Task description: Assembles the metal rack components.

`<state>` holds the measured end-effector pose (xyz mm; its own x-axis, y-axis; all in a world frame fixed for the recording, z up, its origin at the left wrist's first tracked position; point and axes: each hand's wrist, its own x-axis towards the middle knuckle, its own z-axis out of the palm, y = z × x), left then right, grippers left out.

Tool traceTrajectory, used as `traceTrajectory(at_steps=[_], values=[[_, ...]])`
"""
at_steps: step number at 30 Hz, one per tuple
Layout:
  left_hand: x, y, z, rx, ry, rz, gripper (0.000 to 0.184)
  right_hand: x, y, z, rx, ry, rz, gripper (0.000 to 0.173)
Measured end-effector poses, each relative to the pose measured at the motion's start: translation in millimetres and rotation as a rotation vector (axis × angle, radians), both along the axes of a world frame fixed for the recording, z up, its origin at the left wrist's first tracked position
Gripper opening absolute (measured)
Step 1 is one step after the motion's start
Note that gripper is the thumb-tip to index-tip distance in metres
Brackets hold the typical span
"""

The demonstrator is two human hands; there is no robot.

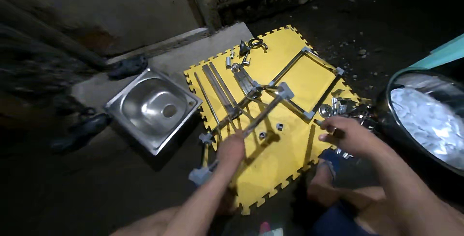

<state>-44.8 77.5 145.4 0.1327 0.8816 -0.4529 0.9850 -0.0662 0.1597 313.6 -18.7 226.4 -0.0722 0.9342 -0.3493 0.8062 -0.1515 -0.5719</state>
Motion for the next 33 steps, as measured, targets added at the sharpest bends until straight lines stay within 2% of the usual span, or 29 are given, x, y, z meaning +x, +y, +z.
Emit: traceTrajectory(at_steps=[2,6,10,13,15,18,23,25,28,31,33], values=[[-31,19,33,0.014,-0.013,0.042,0.045,-20,1,-14,-0.021,-0.053,0.154,0.042],[-89,40,66,0.040,-0.116,0.076,0.046,-77,-14,-35,-0.148,-0.146,0.312,0.030],[-116,25,110,0.077,-0.205,0.160,0.043,-129,-44,-54,-0.238,-0.196,0.487,0.027],[-132,7,125,0.142,-0.343,0.251,0.037,-154,-58,-73,-0.166,-0.224,0.612,0.029],[-137,-4,117,0.160,-0.510,0.372,0.034,-154,-59,-97,-0.052,-0.223,0.621,0.030],[-125,-6,103,0.129,-0.667,0.564,0.032,-131,-48,-133,-0.030,-0.226,0.579,0.036],[-111,2,66,-0.029,-0.785,0.761,0.034,-79,-29,-184,-0.316,-0.349,0.512,0.038],[-105,4,57,-0.074,-0.765,0.769,0.034,-67,-27,-195,-0.445,-0.380,0.401,0.039],[-96,8,48,-0.117,-0.774,0.745,0.032,-61,-14,-206,-0.594,-0.369,0.092,0.057],[-93,12,37,-0.138,-0.779,0.683,0.032,-65,9,-223,-0.600,-0.397,-0.019,0.052],[-89,14,33,-0.143,-0.735,0.631,0.031,-74,34,-232,-0.546,-0.406,0.006,0.048]])
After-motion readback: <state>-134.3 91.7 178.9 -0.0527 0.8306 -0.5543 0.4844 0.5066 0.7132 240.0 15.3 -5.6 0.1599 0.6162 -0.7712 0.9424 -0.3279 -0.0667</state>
